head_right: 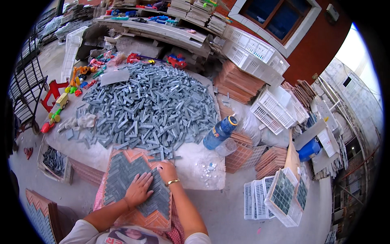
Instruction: The person arranges small rectangular tiles by hand onto a flat board to form a herringbone pattern. They repeatedly pick tiles from a nearby pile, place them in sequence, and adjust their positions to maintain alignment.
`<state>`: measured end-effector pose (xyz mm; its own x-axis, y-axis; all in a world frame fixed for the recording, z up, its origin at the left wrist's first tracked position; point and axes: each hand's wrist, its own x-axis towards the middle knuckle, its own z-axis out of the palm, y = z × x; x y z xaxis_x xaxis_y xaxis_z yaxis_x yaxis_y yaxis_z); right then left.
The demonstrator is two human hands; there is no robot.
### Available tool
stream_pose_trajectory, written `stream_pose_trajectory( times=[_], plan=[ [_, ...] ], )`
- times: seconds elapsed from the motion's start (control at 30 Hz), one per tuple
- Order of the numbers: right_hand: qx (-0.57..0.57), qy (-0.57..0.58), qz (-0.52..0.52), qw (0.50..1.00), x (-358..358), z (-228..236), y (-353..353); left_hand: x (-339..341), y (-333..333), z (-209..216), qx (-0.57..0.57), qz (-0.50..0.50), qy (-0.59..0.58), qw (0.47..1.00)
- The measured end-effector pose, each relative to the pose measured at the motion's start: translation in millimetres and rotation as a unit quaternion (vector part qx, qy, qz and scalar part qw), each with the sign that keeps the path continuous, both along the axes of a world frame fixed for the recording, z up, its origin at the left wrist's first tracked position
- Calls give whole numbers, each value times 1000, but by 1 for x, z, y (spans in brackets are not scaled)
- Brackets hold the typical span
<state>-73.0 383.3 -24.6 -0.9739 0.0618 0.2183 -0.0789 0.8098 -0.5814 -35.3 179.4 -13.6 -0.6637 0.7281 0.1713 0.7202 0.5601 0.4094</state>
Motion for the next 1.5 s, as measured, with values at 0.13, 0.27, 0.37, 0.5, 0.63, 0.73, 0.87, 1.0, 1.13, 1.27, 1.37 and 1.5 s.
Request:
stream_pose_trajectory(
  times=[0.13, 0.27, 0.37, 0.5, 0.63, 0.73, 0.87, 1.0, 1.13, 1.27, 1.37, 1.5],
  plan=[
    [32, 12, -152, 988, -6, 18, -5, -2, 2, 12, 32, 7, -16, 999],
    [46, -40, -229, 972, -21, 25, -13, -6, 11, 16, 7, 26, 12, 1000],
    [17, -68, -227, 971, -27, 18, -9, -8, 10, 7, -9, 15, 6, 1000],
    [-57, 32, -136, 989, -18, 12, 11, -8, 8, 6, -12, 10, 7, 1000],
    [-198, -44, -86, 976, -2, 32, 17, -6, 10, 9, -16, 18, 3, 1000],
    [-203, -54, -54, 976, 0, 40, 18, -7, 9, 12, -14, 18, 0, 1000],
    [-163, -38, -18, 986, -10, 27, 23, -7, 10, 13, -16, 13, 3, 1000],
    [-126, -33, 7, 991, -19, 11, 19, -7, 11, 11, -21, 17, 17, 999],
    [-120, -15, -33, 992, -23, 7, 7, -7, 10, 12, -28, 16, 11, 999],
    [-54, 2, -100, 994, -24, 1, -6, -7, 10, 11, -19, 11, 9, 1000],
    [6, 19, -83, 996, -19, 2, -7, -7, 12, 11, -18, 12, 11, 1000],
    [6, 28, -26, 999, -17, 7, 5, -9, 12, 14, 7, 20, -2, 1000]
  ],
)
